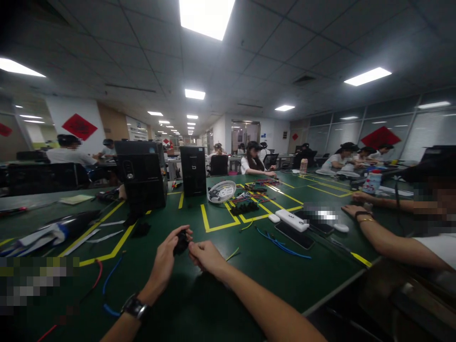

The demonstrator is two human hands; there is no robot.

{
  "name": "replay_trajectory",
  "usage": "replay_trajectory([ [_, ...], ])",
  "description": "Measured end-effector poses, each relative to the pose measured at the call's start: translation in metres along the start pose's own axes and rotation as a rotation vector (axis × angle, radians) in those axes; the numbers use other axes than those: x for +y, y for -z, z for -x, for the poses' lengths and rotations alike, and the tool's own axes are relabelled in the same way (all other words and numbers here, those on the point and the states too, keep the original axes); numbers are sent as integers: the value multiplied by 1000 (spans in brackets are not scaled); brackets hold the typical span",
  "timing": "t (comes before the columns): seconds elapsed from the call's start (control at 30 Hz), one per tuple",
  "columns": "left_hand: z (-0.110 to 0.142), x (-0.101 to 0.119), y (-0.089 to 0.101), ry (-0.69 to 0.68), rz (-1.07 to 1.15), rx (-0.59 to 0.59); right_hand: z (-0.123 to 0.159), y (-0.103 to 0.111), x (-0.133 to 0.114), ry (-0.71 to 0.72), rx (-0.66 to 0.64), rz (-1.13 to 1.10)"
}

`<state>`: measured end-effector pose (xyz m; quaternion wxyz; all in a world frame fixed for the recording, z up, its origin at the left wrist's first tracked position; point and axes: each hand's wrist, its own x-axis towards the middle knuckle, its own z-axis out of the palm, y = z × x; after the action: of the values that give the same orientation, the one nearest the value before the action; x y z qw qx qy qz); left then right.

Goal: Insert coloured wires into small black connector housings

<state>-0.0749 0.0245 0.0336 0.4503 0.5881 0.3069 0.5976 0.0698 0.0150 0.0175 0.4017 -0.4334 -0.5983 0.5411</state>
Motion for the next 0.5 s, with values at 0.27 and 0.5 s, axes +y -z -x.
replay_trajectory([
  [0.27, 0, -11, -3, 40, 76, -3, -1, -1, -3, 77, 52, 4],
  [0.5, 2, -16, -4, 3, -13, 16, -5, -3, 5, 47, 136, 104],
])
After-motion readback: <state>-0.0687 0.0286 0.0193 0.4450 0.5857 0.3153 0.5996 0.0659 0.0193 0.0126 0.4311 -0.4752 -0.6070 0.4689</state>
